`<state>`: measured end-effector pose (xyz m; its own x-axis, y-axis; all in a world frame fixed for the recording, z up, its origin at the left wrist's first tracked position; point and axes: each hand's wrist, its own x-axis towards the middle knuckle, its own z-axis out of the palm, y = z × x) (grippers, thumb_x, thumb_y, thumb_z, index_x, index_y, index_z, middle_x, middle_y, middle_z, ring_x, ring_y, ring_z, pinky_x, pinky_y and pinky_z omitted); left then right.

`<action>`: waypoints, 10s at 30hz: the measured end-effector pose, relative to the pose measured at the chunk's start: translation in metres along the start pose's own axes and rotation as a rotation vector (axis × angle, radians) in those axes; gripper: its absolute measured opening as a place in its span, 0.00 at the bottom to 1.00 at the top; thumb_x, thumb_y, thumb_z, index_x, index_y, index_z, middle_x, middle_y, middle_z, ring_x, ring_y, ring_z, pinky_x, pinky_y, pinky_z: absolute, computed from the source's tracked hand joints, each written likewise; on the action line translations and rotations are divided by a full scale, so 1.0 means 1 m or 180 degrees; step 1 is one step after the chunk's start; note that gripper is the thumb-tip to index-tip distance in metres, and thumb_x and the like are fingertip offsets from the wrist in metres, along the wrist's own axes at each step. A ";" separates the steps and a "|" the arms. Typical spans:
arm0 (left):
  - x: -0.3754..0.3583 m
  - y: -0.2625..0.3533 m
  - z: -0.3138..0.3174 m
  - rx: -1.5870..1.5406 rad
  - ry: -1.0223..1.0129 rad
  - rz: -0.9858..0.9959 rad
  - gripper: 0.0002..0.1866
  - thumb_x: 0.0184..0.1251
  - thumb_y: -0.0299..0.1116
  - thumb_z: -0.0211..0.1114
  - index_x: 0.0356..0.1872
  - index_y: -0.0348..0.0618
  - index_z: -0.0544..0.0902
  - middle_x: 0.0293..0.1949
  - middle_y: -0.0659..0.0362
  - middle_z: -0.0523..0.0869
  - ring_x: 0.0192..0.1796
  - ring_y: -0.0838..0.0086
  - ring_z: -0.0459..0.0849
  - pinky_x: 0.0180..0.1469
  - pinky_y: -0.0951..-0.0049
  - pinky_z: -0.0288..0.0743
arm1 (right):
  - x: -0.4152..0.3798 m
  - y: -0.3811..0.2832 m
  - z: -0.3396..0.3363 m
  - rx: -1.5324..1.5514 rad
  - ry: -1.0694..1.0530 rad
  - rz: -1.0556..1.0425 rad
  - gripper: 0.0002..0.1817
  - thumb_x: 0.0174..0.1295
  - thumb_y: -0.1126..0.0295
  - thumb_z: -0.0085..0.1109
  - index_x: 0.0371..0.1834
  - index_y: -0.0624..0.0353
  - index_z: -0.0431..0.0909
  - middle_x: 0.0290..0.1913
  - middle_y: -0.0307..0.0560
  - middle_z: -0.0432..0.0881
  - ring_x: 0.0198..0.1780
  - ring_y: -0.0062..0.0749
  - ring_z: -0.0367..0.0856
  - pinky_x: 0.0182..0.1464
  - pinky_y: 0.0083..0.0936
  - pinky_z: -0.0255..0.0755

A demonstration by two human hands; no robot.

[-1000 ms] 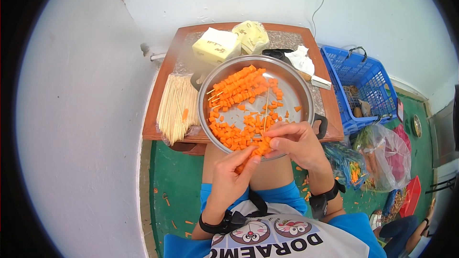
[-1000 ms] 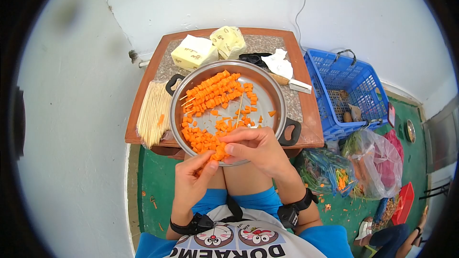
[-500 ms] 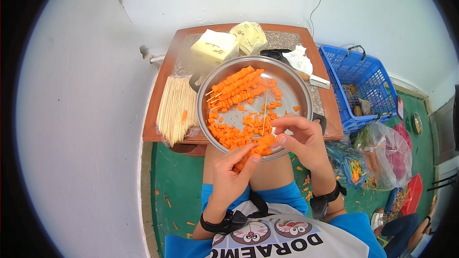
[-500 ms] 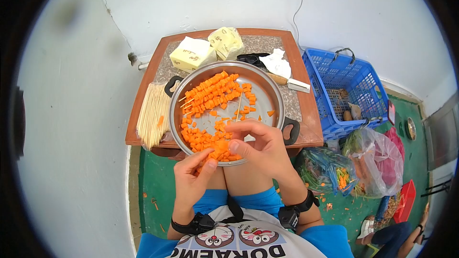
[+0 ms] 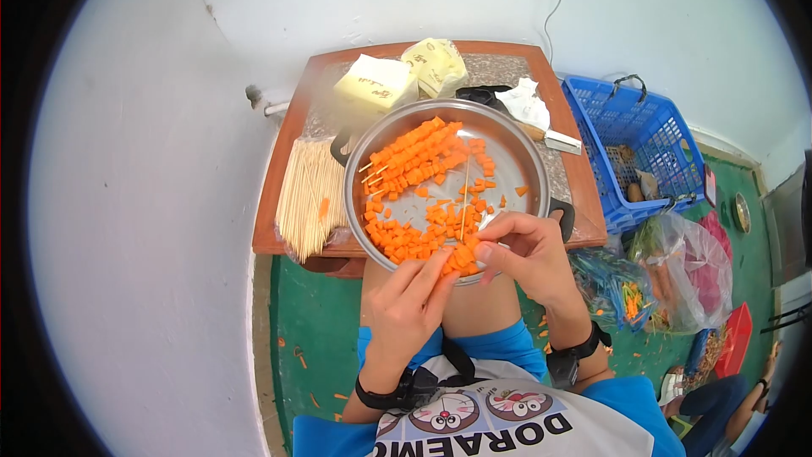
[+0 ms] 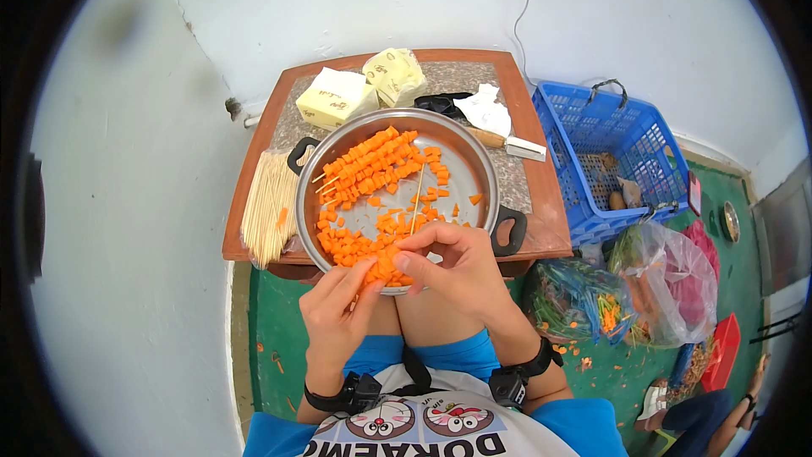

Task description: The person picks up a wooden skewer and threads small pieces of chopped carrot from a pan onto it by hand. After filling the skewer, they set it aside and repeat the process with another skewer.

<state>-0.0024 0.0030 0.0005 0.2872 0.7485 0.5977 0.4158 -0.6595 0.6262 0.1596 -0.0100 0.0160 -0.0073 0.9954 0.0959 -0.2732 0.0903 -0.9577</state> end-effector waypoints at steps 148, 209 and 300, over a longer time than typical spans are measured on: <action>-0.038 -0.027 -0.036 -0.2145 -0.0149 -0.2334 0.08 0.60 0.29 0.51 0.30 0.33 0.73 0.13 0.67 0.65 0.13 0.89 0.57 0.14 0.88 0.47 | 0.098 0.003 -0.042 -0.5142 -0.2283 0.0855 0.07 0.48 0.70 0.53 0.30 0.59 0.73 0.30 0.49 0.76 0.34 0.41 0.75 0.35 0.32 0.69; -0.014 -0.011 -0.003 -0.1265 -0.0447 -0.1690 0.08 0.54 0.23 0.57 0.36 0.34 0.79 0.18 0.67 0.73 0.19 0.90 0.62 0.18 0.89 0.51 | 0.017 0.021 -0.023 0.1922 -0.0358 0.0824 0.13 0.54 0.73 0.51 0.42 0.66 0.69 0.31 0.45 0.74 0.33 0.23 0.75 0.33 0.23 0.77; 0.001 -0.008 -0.004 -0.1173 -0.0266 -0.0190 0.09 0.58 0.30 0.55 0.29 0.33 0.79 0.13 0.68 0.69 0.14 0.85 0.62 0.16 0.86 0.52 | -0.013 -0.006 -0.001 0.0853 -0.0089 -0.0213 0.11 0.50 0.79 0.55 0.38 0.71 0.73 0.26 0.47 0.77 0.23 0.27 0.78 0.27 0.18 0.75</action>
<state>-0.0091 0.0088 -0.0016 0.3477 0.7793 0.5214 0.0999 -0.5837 0.8058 0.1626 -0.0234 0.0203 -0.0061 0.9858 0.1676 -0.5187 0.1402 -0.8434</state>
